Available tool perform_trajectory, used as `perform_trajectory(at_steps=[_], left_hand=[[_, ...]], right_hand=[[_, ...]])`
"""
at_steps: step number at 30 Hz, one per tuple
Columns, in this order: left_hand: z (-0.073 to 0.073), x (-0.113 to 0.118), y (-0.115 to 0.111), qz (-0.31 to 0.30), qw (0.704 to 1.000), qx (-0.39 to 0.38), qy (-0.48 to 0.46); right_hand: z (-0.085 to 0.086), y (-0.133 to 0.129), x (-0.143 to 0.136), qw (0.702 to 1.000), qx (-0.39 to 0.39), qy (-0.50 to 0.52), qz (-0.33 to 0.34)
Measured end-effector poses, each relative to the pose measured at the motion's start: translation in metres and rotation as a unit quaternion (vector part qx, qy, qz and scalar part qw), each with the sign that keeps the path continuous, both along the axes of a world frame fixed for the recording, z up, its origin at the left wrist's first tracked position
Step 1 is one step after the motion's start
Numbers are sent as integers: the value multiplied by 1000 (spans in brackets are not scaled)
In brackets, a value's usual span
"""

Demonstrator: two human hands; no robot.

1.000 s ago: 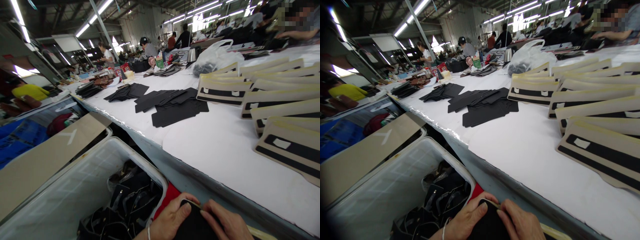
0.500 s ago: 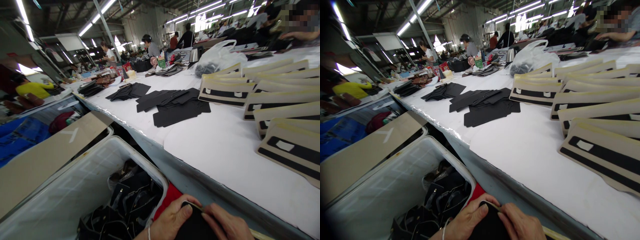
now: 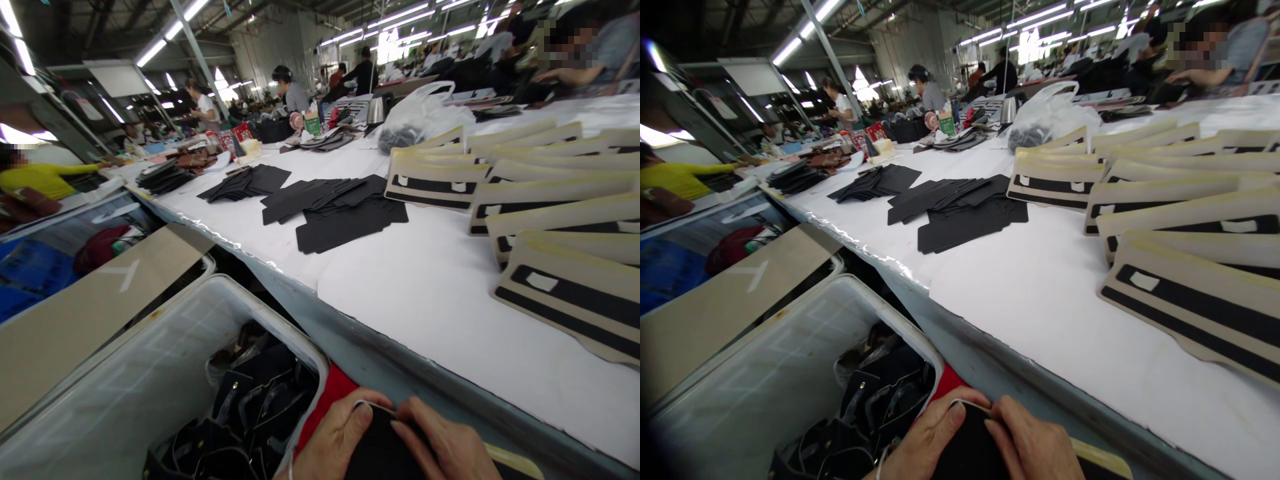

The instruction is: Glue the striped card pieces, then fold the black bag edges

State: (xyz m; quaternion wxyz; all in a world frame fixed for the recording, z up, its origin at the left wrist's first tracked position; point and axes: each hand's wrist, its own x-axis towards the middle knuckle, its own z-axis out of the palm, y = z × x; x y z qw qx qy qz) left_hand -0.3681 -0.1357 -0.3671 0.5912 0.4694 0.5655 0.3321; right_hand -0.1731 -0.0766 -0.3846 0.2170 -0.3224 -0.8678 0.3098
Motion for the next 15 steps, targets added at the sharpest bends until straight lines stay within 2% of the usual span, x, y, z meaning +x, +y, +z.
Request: perform_trajectory(at_steps=[4, 10, 15], left_hand=[[-2, 0, -4, 20, 998, -51, 23], [2, 5, -2, 31, 998, -48, 19], [3, 7, 0, 27, 999, -44, 4]], right_hand=[[6, -5, 6, 998, 23, -52, -17], [13, -9, 12, 993, 66, -90, -28], [17, -6, 14, 994, 37, -101, -26]])
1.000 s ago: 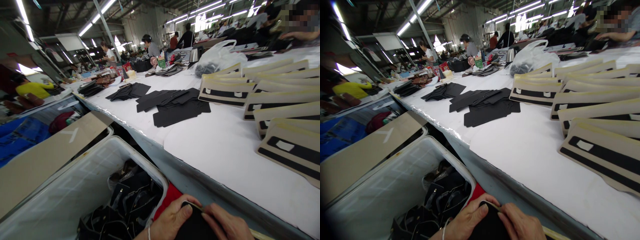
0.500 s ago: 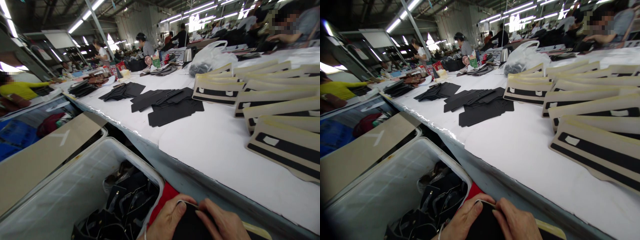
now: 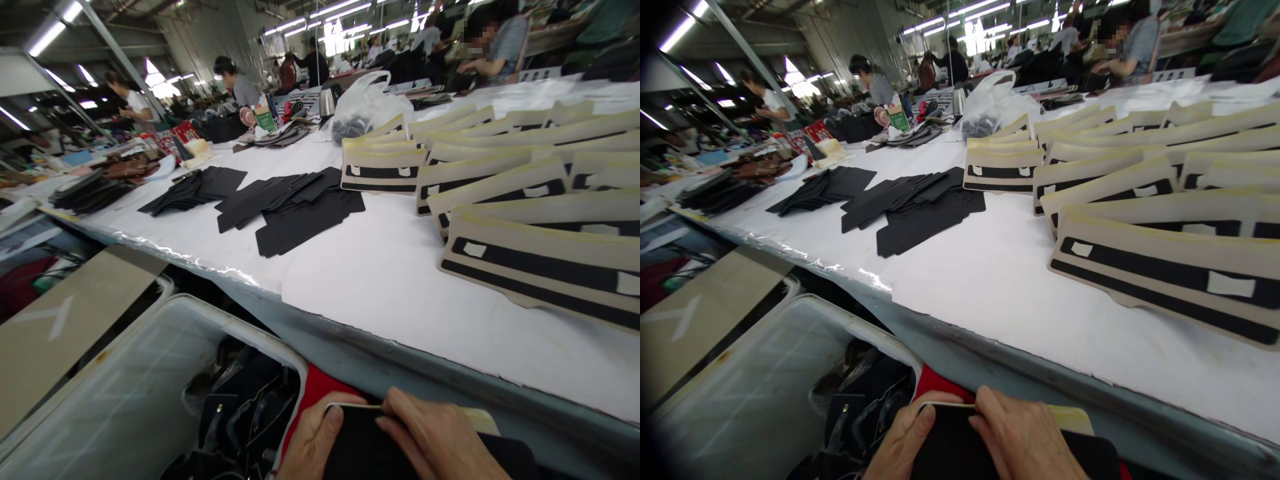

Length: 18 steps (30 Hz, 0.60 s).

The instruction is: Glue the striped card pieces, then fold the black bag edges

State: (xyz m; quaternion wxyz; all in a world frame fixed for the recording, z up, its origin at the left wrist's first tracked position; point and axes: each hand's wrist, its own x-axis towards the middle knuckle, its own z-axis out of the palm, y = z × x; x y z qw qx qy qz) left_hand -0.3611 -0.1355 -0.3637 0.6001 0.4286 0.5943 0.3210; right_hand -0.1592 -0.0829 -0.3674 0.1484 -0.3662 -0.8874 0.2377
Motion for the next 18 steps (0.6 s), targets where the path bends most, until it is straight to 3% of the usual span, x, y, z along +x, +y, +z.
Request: perform_trajectory(at_steps=[11, 18], left_hand=[[-2, 0, 1, -19, 999, 24, 21], [-9, -2, -1, -29, 999, 3, 14]], right_hand=[[8, 1, 5, 997, -73, 20, 6], [6, 3, 2, 998, -59, 4, 1]])
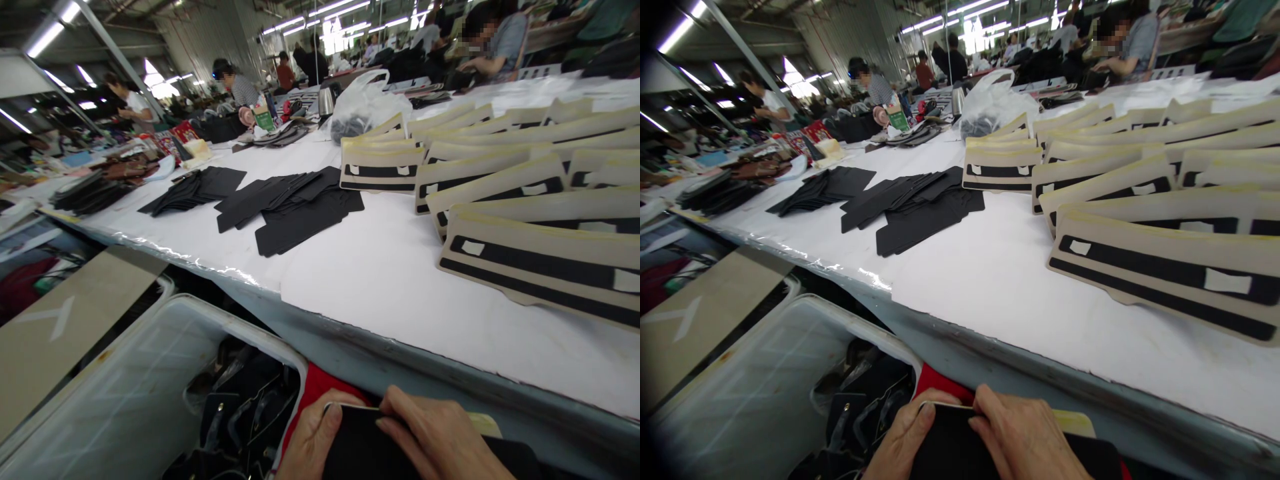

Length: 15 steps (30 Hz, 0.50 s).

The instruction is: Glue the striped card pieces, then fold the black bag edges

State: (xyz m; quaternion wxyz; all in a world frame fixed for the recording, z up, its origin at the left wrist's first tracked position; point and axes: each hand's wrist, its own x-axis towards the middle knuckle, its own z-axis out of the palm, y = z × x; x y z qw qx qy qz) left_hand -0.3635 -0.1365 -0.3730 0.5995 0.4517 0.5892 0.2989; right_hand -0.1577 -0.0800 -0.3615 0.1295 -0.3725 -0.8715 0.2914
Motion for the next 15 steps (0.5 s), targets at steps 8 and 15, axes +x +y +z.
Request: perform_trajectory(at_steps=[8, 15], left_hand=[[9, 1, -2, 2, 1000, 8, 19], [10, 4, -2, 31, 999, 15, 24]], right_hand=[[2, -3, 3, 999, -41, 10, -17], [4, -4, 2, 997, -76, 10, -30]])
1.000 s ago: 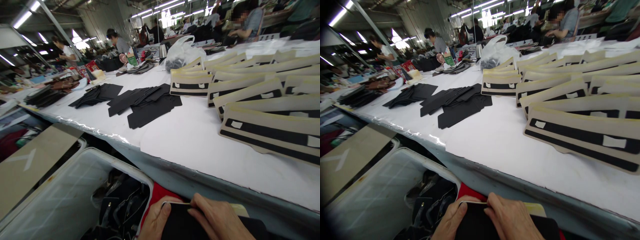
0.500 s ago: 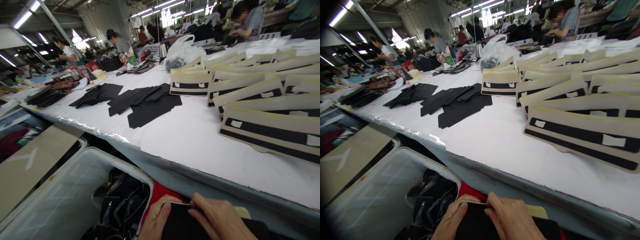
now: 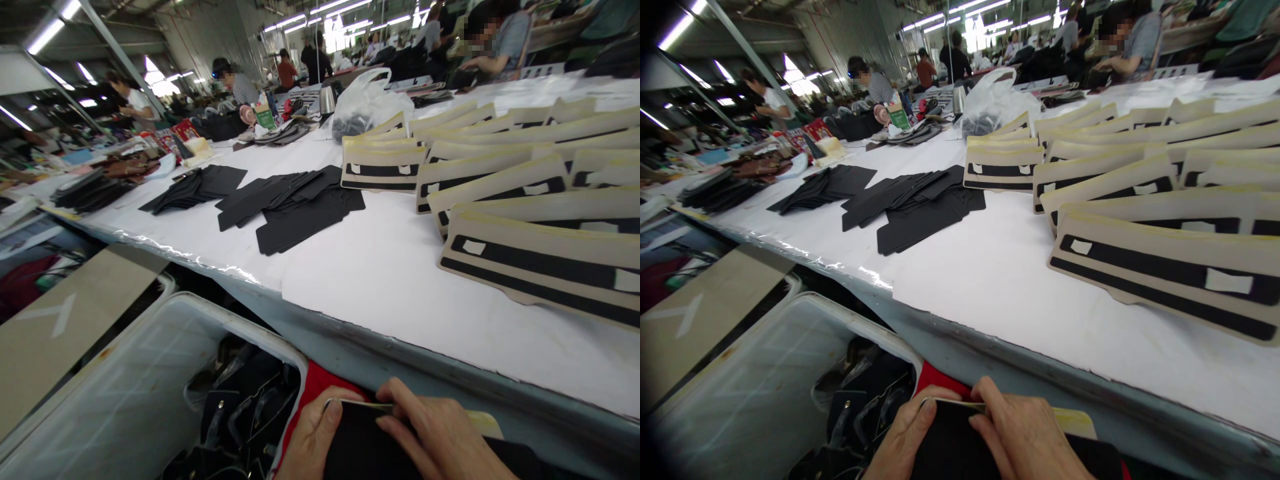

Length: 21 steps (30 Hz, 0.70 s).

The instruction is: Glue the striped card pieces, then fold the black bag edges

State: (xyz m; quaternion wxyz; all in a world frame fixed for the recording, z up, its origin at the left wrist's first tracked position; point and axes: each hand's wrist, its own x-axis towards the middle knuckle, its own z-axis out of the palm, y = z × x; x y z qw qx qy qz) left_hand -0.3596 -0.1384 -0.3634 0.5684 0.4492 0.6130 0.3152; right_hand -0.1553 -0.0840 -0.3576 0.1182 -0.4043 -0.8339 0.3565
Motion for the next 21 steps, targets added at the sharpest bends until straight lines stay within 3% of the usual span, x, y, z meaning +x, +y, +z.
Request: perform_trajectory(at_steps=[7, 14, 17, 21], left_hand=[[-5, -3, 0, -21, 1000, 1, -22], [-9, -4, 1, 5, 999, -12, -32], [-7, -5, 4, 9, 1000, -5, -28], [1, -6, 13, -38, 998, 2, -43]], right_hand=[[5, 4, -3, 1000, -11, 3, -5], [6, 6, -8, 999, -10, -44, 4], [7, 7, -9, 997, -25, -78, 10], [7, 7, -12, 996, -29, -86, 16]])
